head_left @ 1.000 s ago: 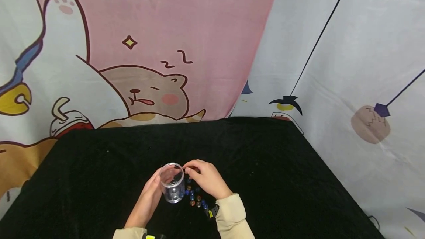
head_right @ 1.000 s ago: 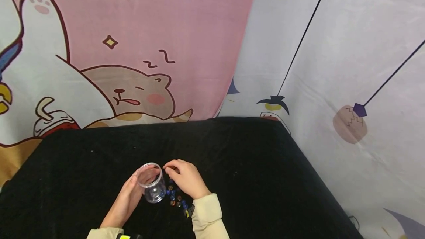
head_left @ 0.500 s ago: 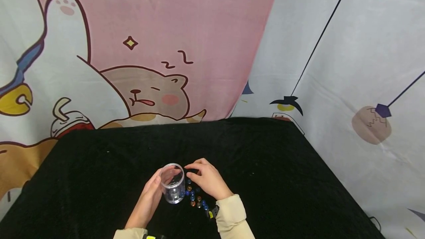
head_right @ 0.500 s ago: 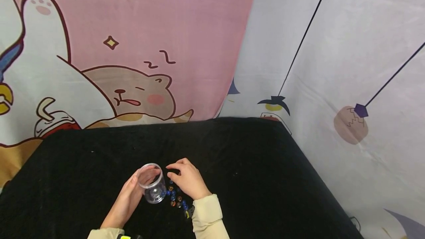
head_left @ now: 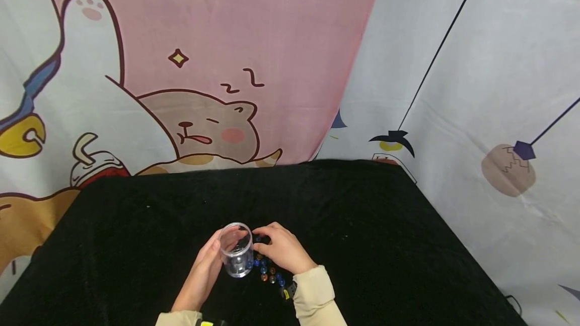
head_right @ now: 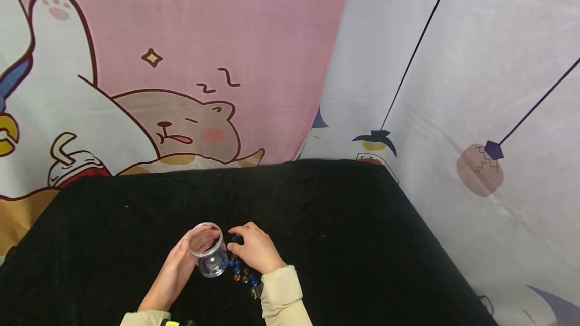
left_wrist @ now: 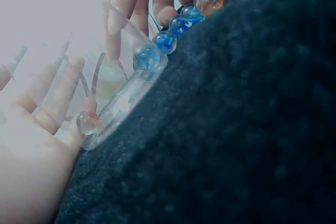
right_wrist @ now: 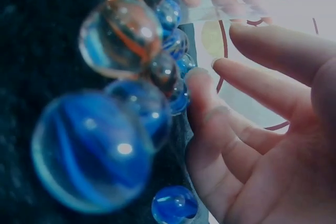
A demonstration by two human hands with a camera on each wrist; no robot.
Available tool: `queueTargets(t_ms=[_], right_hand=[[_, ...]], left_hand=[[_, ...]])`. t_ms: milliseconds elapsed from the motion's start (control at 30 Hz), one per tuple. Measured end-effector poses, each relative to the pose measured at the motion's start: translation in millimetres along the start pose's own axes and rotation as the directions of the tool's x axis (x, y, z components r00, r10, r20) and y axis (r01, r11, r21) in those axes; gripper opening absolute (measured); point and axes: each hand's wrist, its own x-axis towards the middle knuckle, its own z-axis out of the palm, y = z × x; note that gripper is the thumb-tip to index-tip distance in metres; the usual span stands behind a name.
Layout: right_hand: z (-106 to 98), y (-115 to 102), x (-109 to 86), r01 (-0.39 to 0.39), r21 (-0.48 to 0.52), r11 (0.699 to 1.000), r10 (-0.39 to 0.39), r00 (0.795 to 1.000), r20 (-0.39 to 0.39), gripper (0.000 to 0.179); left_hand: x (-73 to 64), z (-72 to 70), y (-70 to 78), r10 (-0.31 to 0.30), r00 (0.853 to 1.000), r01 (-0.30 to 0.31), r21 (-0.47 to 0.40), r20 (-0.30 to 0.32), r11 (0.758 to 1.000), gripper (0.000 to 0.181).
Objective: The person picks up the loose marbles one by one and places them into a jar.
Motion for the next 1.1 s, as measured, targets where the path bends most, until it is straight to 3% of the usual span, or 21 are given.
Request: queueTargets(t_ms=[267, 1100], right_hand=[[4.3, 0.4, -0.1, -0.005, -0.05, 0.999, 0.006, 1.0, 0.027, 0.029], [3.2, 2.2, -1.4, -0.052, -0.107, 0.993, 0.049, 0.998, -0.03, 0.007]], left_hand=[[1.8, -2.1, -2.6, -0.012, 1.0, 0.012, 0.013, -0.001, 1.0, 0.043], [2.2, -2.3, -3.6, -0.012, 1.0, 0.012, 0.005, 0.003, 1.0, 0.043]])
